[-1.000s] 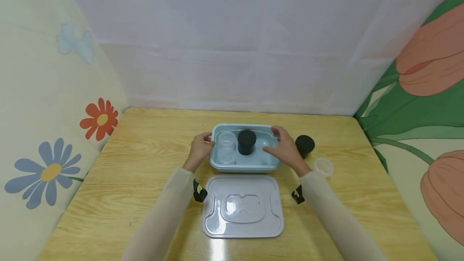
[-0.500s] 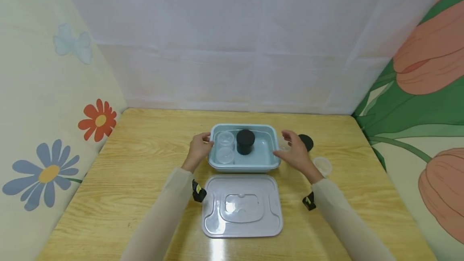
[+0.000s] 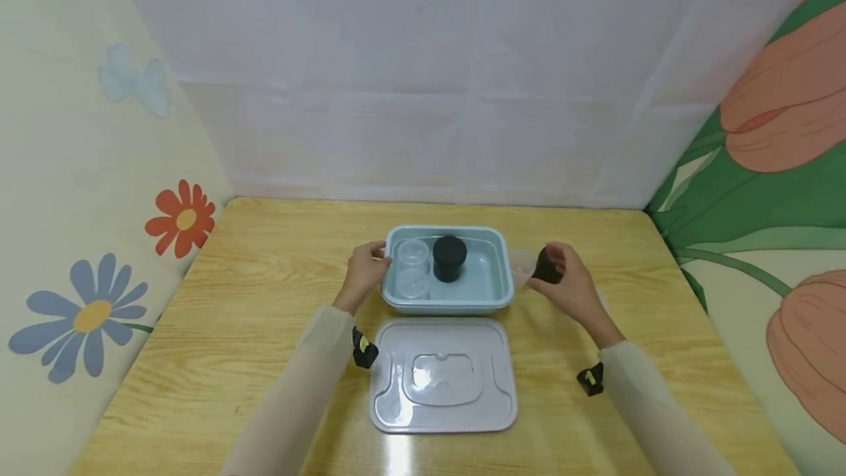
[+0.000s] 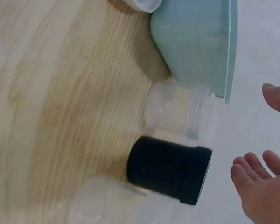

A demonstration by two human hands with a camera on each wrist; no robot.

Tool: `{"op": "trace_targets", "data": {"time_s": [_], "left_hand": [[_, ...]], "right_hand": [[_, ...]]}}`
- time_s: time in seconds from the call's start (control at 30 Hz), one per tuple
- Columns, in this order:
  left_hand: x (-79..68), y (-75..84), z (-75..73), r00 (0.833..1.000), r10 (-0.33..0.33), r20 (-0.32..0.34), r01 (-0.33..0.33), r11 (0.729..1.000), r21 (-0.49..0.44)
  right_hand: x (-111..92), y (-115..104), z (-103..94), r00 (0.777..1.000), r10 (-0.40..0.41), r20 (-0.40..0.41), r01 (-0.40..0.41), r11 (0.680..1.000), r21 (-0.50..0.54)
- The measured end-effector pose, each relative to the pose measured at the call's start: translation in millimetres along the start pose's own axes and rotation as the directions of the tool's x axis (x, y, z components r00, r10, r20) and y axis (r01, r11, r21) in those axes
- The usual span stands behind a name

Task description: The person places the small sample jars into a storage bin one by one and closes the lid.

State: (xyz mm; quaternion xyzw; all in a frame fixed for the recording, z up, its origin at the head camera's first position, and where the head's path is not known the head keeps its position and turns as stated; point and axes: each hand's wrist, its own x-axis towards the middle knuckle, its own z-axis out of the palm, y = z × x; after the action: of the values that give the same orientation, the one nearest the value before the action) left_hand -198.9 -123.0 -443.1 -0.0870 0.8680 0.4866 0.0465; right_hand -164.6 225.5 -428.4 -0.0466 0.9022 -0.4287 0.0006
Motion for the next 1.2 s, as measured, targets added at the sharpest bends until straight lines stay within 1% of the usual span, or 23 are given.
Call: {"op": "trace_targets", "data": {"time_s": [0.13,0.33,0.5,0.63,0.77,0.97,1.13,1.2], "left_hand": [[0.2,-0.6,-0.1,1.000,0.004,-0.006,-0.004,1.000,-0.003],[0.5,-1.0,-0.5,1.000,0.022,-0.013,-0.022,1.000,0.000],[0.8,-2.0,-0.6,1.000,0.018,-0.006,-0.018,1.000,0.001],[0.3,-2.1,-0.4,1.000,0.008,-0.002,-0.008,1.000,-0.001],[-0.2,-1.0,-0.6,1.000,0.012,-0.003,-0.012,1.000,0.003],[-0.3,-0.7,-0.4,1.000,0.018,-0.017,-0.018,1.000,0.003],[0.6,-1.3,-0.1,0.999,0.027,-0.019,-0.027,1.000,0.002],[0.5,-0.9,-0.2,1.000,0.018,-0.015,-0.018,1.000,0.000]], "right_hand": [[-5.4,8.2,-4.3,1.000,0.016,-0.013,-0.016,1.000,0.007],[-16.6,19.4,-10.4,1.000,0.012,-0.023,-0.012,1.000,0.006],[-22.1,26.3,-16.8,0.999,0.010,-0.032,-0.010,1.000,-0.004],[-25.2,30.4,-24.2,0.999,0.035,-0.033,-0.036,0.999,-0.004],[-28.8,35.5,-31.1,0.997,0.067,-0.034,-0.068,0.998,-0.006],[-33.1,43.7,-36.3,0.996,0.068,-0.050,-0.069,0.998,-0.011],[-36.8,48.5,-39.3,0.996,0.078,-0.045,-0.079,0.997,-0.023],[-38.2,50.2,-39.8,0.995,0.088,-0.039,-0.089,0.995,-0.034]]}}
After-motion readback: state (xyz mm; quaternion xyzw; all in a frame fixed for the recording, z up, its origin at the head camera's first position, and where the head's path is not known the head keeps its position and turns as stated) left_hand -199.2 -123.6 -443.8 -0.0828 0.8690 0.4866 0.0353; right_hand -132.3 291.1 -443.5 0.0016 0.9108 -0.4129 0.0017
